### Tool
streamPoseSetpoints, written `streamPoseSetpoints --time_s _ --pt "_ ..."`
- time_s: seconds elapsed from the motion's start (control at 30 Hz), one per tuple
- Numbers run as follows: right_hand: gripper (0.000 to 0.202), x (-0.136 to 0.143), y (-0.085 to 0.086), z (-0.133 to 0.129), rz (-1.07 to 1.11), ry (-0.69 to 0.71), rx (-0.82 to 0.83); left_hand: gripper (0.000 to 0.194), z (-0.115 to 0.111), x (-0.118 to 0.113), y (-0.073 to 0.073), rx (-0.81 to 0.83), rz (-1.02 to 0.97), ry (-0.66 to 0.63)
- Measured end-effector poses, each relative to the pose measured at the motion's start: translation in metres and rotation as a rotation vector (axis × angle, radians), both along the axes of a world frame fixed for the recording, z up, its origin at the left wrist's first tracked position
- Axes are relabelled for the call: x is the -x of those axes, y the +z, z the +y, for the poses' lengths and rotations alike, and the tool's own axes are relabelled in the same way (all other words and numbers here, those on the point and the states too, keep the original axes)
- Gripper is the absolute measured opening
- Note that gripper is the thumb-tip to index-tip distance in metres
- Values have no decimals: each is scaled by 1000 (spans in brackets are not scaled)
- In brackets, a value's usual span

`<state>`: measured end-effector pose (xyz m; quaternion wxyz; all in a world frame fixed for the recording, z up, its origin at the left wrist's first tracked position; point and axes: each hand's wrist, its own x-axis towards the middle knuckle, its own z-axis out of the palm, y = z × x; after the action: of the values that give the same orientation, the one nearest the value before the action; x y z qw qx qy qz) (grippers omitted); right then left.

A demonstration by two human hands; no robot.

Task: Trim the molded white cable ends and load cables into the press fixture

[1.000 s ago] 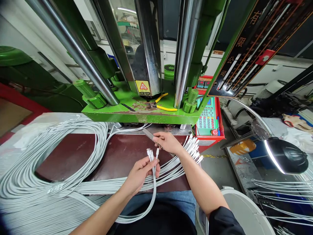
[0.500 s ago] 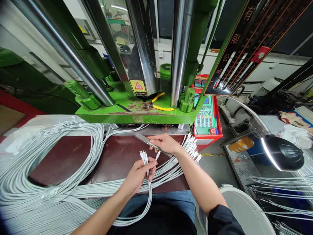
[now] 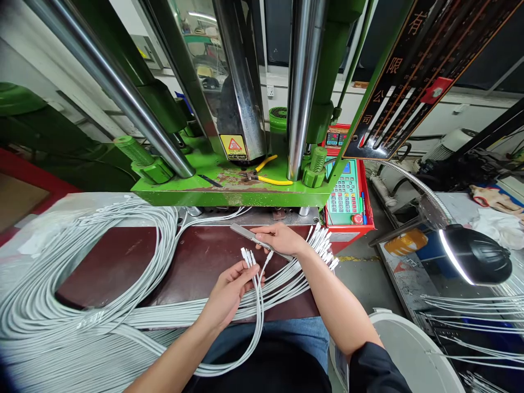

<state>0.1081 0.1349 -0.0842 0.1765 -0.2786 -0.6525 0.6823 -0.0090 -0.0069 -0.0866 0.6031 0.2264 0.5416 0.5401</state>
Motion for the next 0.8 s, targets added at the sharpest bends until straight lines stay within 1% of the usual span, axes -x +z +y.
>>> streamPoseSetpoints --time_s 0.23,0.4,0.53,0.73,0.8 --pt "44 -3 0 2 25 67 -33 20 2 5 3 77 -161 16" --pt "44 -3 -1 1 20 99 -23 20 2 6 2 60 -111 -40" --pt "43 -3 2 0 10 123 -22 19 3 5 -1 59 -98 -37" --pt "41 -4 5 0 -30 123 -168 20 5 5 0 53 -61 -40" --pt "41 -3 5 -1 -31 116 -176 21 5 5 1 58 -47 -29"
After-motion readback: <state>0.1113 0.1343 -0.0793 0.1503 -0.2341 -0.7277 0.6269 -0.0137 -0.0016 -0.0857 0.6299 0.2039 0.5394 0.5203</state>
